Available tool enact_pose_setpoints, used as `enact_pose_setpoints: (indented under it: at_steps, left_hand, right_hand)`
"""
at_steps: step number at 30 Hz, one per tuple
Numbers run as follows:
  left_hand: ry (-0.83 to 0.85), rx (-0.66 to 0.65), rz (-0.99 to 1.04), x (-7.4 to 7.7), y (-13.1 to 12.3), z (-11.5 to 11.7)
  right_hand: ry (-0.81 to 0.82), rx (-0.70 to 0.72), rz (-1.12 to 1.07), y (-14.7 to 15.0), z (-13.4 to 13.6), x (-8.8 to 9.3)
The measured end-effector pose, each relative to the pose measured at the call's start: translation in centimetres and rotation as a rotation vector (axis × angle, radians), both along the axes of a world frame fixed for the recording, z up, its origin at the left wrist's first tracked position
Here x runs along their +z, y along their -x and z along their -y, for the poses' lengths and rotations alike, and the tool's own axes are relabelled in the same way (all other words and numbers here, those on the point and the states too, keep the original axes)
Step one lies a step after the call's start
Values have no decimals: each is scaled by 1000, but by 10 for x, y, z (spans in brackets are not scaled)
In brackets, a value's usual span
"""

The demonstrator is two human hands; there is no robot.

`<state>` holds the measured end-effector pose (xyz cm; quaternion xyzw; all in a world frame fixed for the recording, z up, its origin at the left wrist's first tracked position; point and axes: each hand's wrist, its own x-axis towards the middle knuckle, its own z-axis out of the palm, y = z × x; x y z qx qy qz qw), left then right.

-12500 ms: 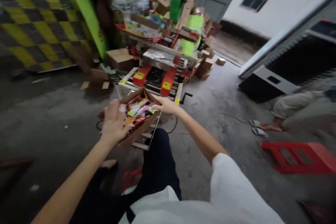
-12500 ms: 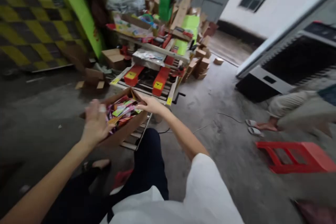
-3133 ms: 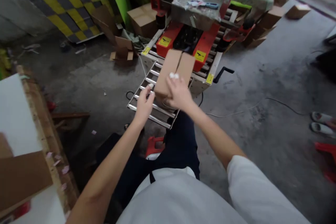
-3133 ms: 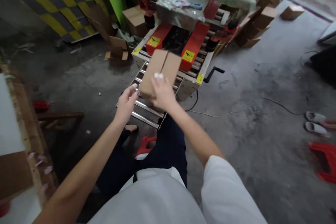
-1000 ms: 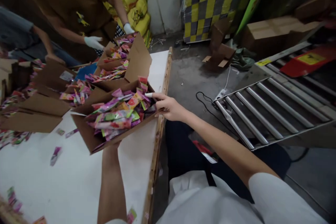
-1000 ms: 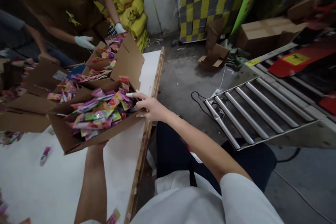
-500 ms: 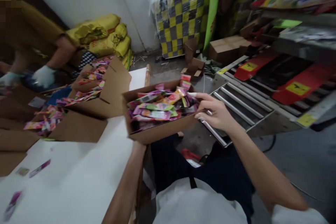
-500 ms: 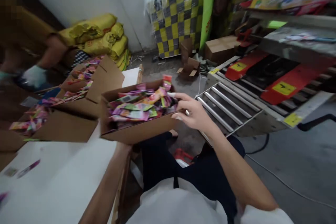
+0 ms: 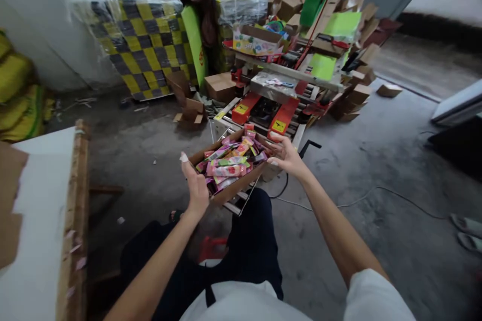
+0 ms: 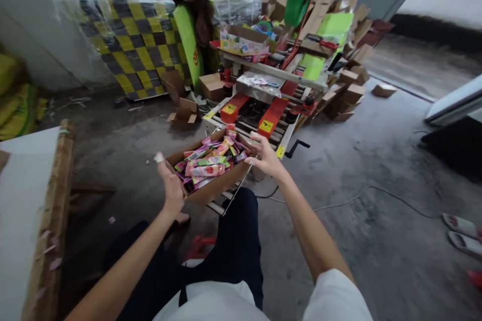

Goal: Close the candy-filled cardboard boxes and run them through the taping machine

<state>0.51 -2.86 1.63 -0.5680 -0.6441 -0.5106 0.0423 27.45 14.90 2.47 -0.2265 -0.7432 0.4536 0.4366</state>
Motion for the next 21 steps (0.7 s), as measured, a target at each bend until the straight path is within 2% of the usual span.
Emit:
enact_pose_setpoints:
  at_steps: [3, 5, 8, 10, 15, 18, 21]
  left_hand:
    - [71, -192, -334, 21, 16, -15]
    - [192, -299, -503, 26, 15, -26]
    - [348, -357, -633, 19, 0, -40]
    - [422, -379, -672, 11, -10, -44]
    - [509, -435, -601, -3, -15, -46]
    - [511, -512, -407, -1, -5, -53]
    - [635, -656, -164, 11, 11, -61]
  right_hand:
    - [-93, 125, 186, 0, -4, 19]
    - [-210, 230, 335, 4, -6, 33]
    - [-337, 399, 491, 15, -6, 45]
    - [-330, 471, 538, 21, -4, 46]
    - [-100, 427, 493, 25, -2, 40]
    - [-143, 470, 564, 30, -12, 41]
    - [-225, 523, 678, 47, -24, 41]
